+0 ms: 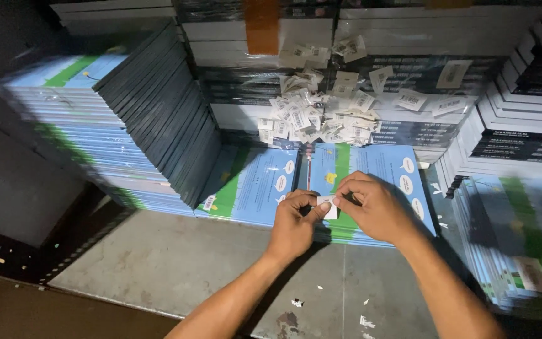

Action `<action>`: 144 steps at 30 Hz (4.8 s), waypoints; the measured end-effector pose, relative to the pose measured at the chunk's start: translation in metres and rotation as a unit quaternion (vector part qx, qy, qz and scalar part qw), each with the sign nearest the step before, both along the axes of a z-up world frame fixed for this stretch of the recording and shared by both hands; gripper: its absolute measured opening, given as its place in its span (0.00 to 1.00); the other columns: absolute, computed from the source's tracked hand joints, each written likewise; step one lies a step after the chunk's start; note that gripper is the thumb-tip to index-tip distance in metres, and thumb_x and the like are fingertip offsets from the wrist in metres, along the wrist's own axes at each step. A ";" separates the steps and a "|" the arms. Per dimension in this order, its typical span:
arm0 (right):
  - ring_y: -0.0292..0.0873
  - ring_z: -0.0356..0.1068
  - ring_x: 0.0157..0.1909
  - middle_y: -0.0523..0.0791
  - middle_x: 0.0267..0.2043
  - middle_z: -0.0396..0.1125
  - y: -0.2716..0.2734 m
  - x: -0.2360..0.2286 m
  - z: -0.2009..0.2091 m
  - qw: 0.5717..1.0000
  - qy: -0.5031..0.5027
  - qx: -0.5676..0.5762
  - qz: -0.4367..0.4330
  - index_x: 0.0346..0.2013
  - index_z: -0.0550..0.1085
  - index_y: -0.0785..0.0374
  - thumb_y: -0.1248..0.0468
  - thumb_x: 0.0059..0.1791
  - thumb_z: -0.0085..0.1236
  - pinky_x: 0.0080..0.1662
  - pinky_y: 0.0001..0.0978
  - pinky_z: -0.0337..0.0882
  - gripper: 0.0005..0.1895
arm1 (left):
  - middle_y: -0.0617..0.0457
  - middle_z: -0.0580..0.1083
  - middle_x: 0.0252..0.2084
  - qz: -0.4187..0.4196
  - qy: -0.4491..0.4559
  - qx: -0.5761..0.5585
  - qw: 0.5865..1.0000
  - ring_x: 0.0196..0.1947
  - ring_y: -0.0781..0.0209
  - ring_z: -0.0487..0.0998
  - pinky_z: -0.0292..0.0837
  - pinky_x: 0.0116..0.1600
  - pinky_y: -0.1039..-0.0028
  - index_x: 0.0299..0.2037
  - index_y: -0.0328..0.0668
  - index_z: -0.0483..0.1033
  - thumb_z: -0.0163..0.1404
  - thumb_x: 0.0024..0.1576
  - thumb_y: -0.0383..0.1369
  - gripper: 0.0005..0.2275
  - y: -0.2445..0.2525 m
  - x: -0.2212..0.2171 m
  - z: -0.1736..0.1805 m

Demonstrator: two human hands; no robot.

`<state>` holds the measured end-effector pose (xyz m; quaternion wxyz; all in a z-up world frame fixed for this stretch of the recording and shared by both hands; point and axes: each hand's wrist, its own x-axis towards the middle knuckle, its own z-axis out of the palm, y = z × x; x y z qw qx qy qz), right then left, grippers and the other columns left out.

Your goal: Removing price or barcode stickers from the back covers of books by peeling them off with fingernails.

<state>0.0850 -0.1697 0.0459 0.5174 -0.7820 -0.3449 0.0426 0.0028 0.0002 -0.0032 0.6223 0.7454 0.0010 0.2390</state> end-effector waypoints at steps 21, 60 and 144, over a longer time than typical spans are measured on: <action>0.39 0.70 0.35 0.47 0.40 0.71 0.004 0.004 -0.010 0.998 -0.026 0.013 -0.056 0.33 0.79 0.63 0.71 0.46 0.62 0.41 0.30 0.74 0.03 | 0.45 0.71 0.27 0.009 0.018 0.042 0.999 0.34 0.52 0.71 0.67 0.44 0.66 0.26 0.32 0.76 0.59 0.59 0.32 0.12 0.002 0.000 0.024; 0.57 0.74 0.55 0.46 0.50 0.72 -0.050 0.039 -0.012 0.904 -0.097 -0.265 -0.321 0.43 0.81 0.58 0.48 0.52 0.56 0.54 0.52 0.74 0.19 | 0.25 0.76 0.51 0.038 0.358 0.288 0.887 0.56 0.25 0.77 0.74 0.56 0.44 0.54 0.22 0.72 0.60 0.55 0.47 0.29 0.039 0.013 0.112; 0.40 0.74 0.40 0.35 0.39 0.74 -0.010 0.008 -0.001 0.949 -0.148 -0.276 -0.044 0.36 0.81 0.49 0.54 0.48 0.57 0.42 0.36 0.72 0.08 | 0.39 0.49 0.78 -0.090 0.129 0.147 0.977 0.78 0.44 0.45 0.44 0.75 0.55 0.74 0.33 0.45 0.55 0.53 0.52 0.46 -0.015 -0.019 0.010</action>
